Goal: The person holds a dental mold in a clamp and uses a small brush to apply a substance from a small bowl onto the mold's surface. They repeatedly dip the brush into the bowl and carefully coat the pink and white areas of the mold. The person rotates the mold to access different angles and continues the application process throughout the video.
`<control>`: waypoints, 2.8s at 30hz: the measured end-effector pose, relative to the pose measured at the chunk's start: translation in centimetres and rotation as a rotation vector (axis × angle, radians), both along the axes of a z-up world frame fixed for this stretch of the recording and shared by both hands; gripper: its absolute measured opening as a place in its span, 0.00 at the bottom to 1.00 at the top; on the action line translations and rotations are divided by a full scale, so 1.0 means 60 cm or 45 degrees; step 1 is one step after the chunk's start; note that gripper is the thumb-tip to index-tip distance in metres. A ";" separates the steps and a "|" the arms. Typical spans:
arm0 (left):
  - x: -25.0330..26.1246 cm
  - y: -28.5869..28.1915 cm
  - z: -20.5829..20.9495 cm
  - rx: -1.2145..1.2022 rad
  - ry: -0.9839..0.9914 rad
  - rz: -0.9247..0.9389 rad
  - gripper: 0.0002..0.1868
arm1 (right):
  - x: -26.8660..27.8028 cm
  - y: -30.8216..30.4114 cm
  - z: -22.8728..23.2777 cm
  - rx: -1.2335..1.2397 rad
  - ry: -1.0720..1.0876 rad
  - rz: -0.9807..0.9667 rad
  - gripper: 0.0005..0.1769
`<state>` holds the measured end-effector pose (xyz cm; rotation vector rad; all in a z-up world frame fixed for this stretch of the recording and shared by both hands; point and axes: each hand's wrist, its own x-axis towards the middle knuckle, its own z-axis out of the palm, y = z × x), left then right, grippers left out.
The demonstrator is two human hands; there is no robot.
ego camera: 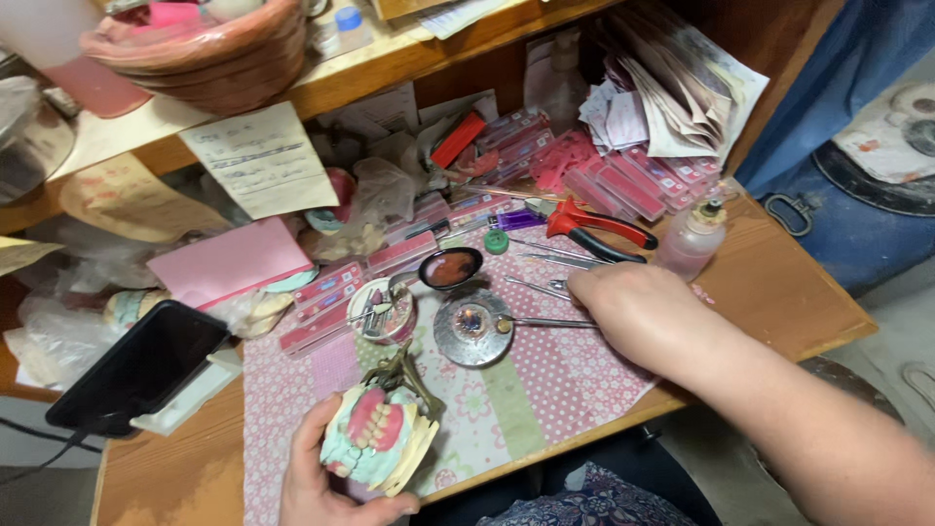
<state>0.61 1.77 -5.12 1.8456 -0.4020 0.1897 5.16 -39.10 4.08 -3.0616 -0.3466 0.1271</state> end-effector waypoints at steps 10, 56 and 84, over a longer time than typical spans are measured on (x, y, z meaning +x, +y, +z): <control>-0.009 -0.019 0.052 0.010 0.077 -0.029 0.67 | 0.047 0.012 0.039 -0.241 0.317 -0.057 0.10; -0.005 -0.012 0.104 0.197 -0.125 -0.215 0.57 | -0.095 0.304 -0.036 2.117 -0.084 0.068 0.07; -0.006 -0.011 0.102 0.209 -0.111 -0.216 0.57 | -0.088 0.297 -0.021 2.013 -0.097 0.109 0.05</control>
